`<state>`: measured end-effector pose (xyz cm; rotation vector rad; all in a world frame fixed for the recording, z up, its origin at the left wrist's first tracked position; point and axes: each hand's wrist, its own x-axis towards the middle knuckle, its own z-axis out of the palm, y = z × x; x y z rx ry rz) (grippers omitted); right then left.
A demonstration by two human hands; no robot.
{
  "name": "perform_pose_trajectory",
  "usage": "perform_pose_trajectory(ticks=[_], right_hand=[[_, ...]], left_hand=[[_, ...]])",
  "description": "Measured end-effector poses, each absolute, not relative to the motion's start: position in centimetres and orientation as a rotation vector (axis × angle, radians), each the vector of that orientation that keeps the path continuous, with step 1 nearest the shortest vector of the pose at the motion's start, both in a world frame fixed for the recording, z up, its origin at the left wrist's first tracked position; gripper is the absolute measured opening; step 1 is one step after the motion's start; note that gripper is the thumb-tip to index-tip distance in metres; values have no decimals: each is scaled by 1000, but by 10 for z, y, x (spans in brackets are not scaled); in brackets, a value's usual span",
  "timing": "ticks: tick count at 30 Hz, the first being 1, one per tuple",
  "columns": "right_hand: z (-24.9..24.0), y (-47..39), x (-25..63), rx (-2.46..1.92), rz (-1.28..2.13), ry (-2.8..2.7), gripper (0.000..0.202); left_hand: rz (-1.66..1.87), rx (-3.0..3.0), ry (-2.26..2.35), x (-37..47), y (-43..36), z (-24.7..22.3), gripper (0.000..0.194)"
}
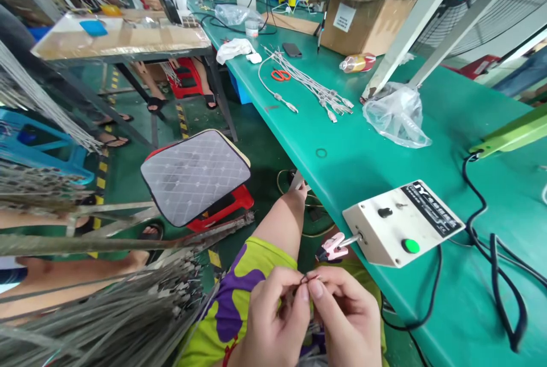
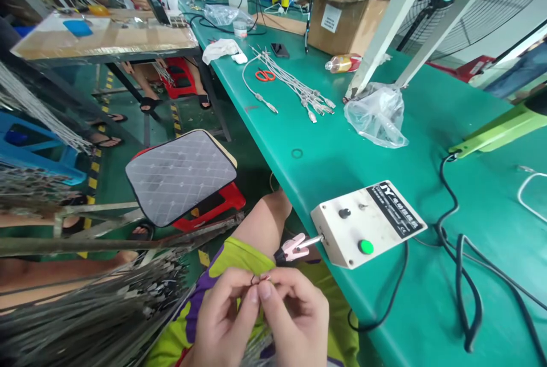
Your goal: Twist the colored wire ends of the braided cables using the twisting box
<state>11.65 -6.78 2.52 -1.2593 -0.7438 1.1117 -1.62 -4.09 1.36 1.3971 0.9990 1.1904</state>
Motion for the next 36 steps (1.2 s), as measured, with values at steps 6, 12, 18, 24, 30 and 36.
perform_pose_trajectory(ticks=[6, 12, 18, 24, 30, 36], right_hand=[[15, -65, 118, -1120, 1238, -640, 12], [19, -60, 122, -1225, 1137, -522, 40], [27, -38, 125, -1275, 1131, -392, 51], [26, -31, 120, -1038, 1200, -227, 47], [18, -33, 120, -1043, 1197, -215, 43], [22, -32, 122, -1131, 1144, -349, 46]], left_hand=[[1293, 1048, 975, 0, -48, 10, 27], [1334, 1113, 1163, 0, -39, 1, 29], [1323, 1243, 1115, -7, -25, 4, 13], [1312, 1308, 1122, -4, -23, 3, 10], [1340, 1318, 1104, 6, -15, 7, 14], [1277, 1300, 1078, 4, -16, 2, 12]])
